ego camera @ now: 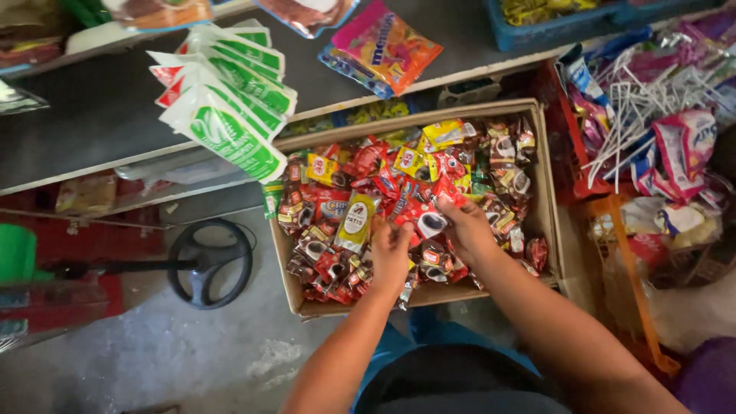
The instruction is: Picking various coffee and condiment sachets from a box and hanging them on display hooks on a grocery store shelf.
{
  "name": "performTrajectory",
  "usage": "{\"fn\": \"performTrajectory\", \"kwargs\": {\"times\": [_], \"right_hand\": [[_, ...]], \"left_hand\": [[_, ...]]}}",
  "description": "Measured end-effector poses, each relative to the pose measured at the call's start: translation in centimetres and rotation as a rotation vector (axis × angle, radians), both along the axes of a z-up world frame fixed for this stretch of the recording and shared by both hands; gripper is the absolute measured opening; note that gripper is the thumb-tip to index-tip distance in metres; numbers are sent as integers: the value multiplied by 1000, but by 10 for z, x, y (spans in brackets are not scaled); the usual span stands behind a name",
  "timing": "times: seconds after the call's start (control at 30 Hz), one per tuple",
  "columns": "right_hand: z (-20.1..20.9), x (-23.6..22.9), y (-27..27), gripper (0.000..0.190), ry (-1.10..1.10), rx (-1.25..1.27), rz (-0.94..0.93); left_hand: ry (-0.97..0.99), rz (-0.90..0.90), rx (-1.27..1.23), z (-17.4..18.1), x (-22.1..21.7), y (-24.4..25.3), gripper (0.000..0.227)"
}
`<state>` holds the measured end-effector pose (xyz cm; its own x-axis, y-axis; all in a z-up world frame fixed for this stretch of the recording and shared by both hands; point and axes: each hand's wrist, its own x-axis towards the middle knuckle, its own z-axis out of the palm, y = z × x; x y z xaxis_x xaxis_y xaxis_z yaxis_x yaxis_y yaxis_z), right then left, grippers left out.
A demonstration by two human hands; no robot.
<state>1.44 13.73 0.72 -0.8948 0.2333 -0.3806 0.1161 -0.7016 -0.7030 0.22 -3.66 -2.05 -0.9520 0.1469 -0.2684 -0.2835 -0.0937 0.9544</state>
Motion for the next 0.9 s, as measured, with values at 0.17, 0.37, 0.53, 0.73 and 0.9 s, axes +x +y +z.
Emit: {"fn": "performTrajectory", "kwargs": {"times": [0.17,0.37,0.53,0.73,0.9], "right_hand": [[69,-15,-15,19,-83,-238,-90],[75,-25,-17,17,-61,-222,-130],[99,-37,-20,8,35,-32,-155],[138,-42,-58,14,338,703,-13],[219,-55,-122,16,388,752,75]], "left_hand": [[333,-88,-190,78,17,-2,21],[556,-62,-441,81,33,-13,22],[538,-60,-249,81,20,-44,18],[460,56,-144,210,-14,-69,39],[761,108,-198,264,-49,-93,17]]}}
